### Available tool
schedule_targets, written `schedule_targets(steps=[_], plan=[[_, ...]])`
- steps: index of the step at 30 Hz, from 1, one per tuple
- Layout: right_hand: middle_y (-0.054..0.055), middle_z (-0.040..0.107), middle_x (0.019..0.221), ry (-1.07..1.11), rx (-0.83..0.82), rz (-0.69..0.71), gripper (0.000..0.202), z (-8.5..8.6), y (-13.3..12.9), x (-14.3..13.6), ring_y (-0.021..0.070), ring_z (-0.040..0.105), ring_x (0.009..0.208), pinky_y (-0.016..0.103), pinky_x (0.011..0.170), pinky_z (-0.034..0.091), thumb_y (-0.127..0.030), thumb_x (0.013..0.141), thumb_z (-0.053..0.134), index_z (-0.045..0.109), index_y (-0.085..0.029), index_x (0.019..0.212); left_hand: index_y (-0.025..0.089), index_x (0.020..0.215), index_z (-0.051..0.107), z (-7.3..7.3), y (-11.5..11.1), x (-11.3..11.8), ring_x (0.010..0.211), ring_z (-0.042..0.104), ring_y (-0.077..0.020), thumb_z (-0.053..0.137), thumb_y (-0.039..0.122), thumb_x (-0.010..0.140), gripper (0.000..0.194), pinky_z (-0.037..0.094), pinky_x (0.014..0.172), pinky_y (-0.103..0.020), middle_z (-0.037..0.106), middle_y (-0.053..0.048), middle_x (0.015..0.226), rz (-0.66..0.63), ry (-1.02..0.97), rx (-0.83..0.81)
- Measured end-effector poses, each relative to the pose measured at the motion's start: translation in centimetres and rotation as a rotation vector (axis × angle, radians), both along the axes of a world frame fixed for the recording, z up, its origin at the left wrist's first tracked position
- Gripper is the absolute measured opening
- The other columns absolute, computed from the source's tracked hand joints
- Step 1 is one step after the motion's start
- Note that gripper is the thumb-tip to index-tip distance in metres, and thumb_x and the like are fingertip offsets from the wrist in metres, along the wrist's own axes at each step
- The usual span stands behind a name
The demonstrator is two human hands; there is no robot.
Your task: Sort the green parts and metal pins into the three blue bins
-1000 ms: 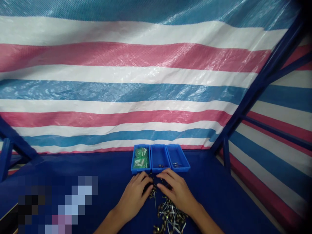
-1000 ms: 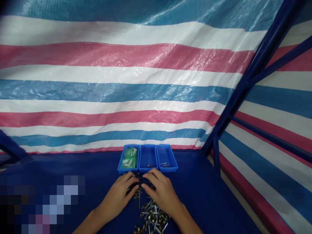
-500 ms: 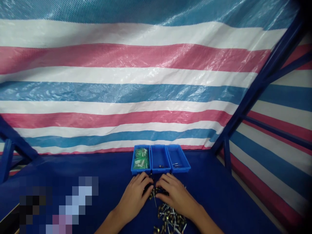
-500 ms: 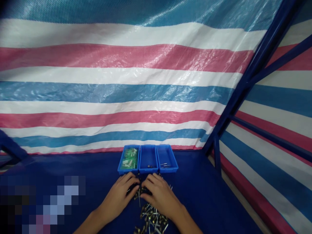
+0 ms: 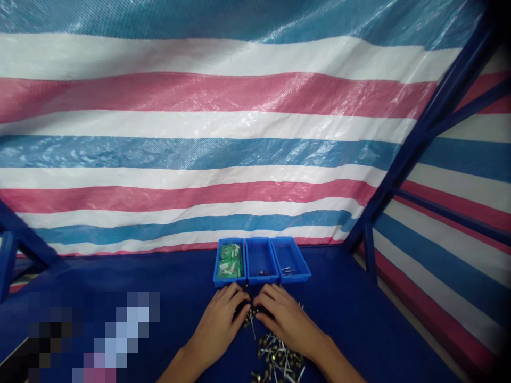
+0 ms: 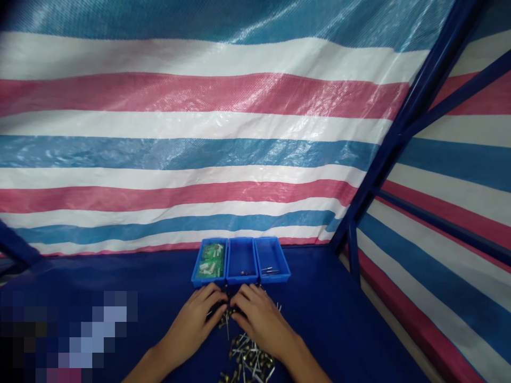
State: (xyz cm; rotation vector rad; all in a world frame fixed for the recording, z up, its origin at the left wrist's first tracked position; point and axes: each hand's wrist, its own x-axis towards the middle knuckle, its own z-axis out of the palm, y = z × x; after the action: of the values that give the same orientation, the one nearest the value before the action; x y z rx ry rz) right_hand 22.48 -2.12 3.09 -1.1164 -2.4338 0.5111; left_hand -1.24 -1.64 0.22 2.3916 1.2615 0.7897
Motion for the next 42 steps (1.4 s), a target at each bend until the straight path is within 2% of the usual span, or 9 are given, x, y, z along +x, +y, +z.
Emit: schedule_targets(steps=[6,12,16,23,34,37,42], plan=[[0.003,0.067,0.113,0.0,0.01,-0.021,0.01,-0.3,0.1,-0.1,0.0247,0.061,0.107,0.037,0.094,0.049,-0.019,0.11,0.055,0.061,-0.026,0.112,0.028,0.117,0.069,0.1,0.0,0.0,0.106,0.068,-0.0266,0.057,0.027,0.11,0.014,0.055,0.096,-0.042,0.068,-0.005,0.115,0.0,0.002,0.002],[0.003,0.068,0.111,0.164,0.001,-0.059,0.018,-0.1,0.1,0.1,0.0227,0.063,0.104,0.034,0.091,0.051,-0.018,0.113,0.046,0.059,-0.028,0.12,0.028,0.117,0.069,-0.2,0.1,-0.1,0.106,0.067,-0.026,0.056,0.027,0.11,0.015,0.055,0.097,-0.042,0.068,-0.005,0.114,0.002,-0.013,0.006],[0.004,0.068,0.114,0.226,0.046,-0.08,0.021,-0.2,0.2,0.1,0.023,0.064,0.107,0.034,0.093,0.052,-0.021,0.114,0.047,0.062,-0.03,0.125,0.028,0.117,0.069,-0.2,0.1,-0.1,0.106,0.067,-0.0263,0.055,0.028,0.111,0.015,0.055,0.096,-0.043,0.067,-0.005,0.115,-0.003,-0.005,-0.002],[0.005,0.069,0.117,0.376,0.136,-0.157,0.026,-1.5,0.7,0.4,0.0231,0.067,0.109,0.035,0.095,0.054,-0.022,0.113,0.049,0.065,-0.032,0.13,0.028,0.116,0.068,0.1,0.0,-0.1,0.106,0.068,-0.026,0.056,0.027,0.111,0.014,0.055,0.095,-0.042,0.068,-0.004,0.114,-0.003,0.007,-0.006],[0.006,0.072,0.12,0.53,0.039,-0.202,0.026,-1.1,0.9,0.4,0.0234,0.069,0.115,0.034,0.1,0.054,-0.03,0.112,0.05,0.073,-0.031,0.124,0.028,0.117,0.069,0.2,-0.1,0.0,0.105,0.067,-0.0252,0.054,0.029,0.112,0.016,0.055,0.096,-0.041,0.067,-0.004,0.115,-0.005,-0.008,-0.021],[0.006,0.075,0.114,0.555,0.002,-0.23,0.022,-1.2,1.0,0.3,0.0241,0.07,0.108,0.034,0.096,0.055,-0.034,0.11,0.055,0.074,-0.029,0.119,0.028,0.117,0.069,0.2,-0.1,-0.1,0.105,0.067,-0.0252,0.053,0.03,0.112,0.017,0.056,0.096,-0.042,0.067,-0.005,0.115,-0.005,-0.017,-0.019],[0.004,0.073,0.096,0.552,-0.064,-0.308,0.022,-1.6,1.1,0.3,0.022,0.067,0.083,0.032,0.079,0.052,-0.042,0.107,0.059,0.073,-0.025,0.11,0.028,0.115,0.071,0.2,0.0,-0.1,0.105,0.069,-0.0252,0.056,0.03,0.11,0.016,0.057,0.095,-0.041,0.069,-0.004,0.114,0.002,-0.027,0.015]])
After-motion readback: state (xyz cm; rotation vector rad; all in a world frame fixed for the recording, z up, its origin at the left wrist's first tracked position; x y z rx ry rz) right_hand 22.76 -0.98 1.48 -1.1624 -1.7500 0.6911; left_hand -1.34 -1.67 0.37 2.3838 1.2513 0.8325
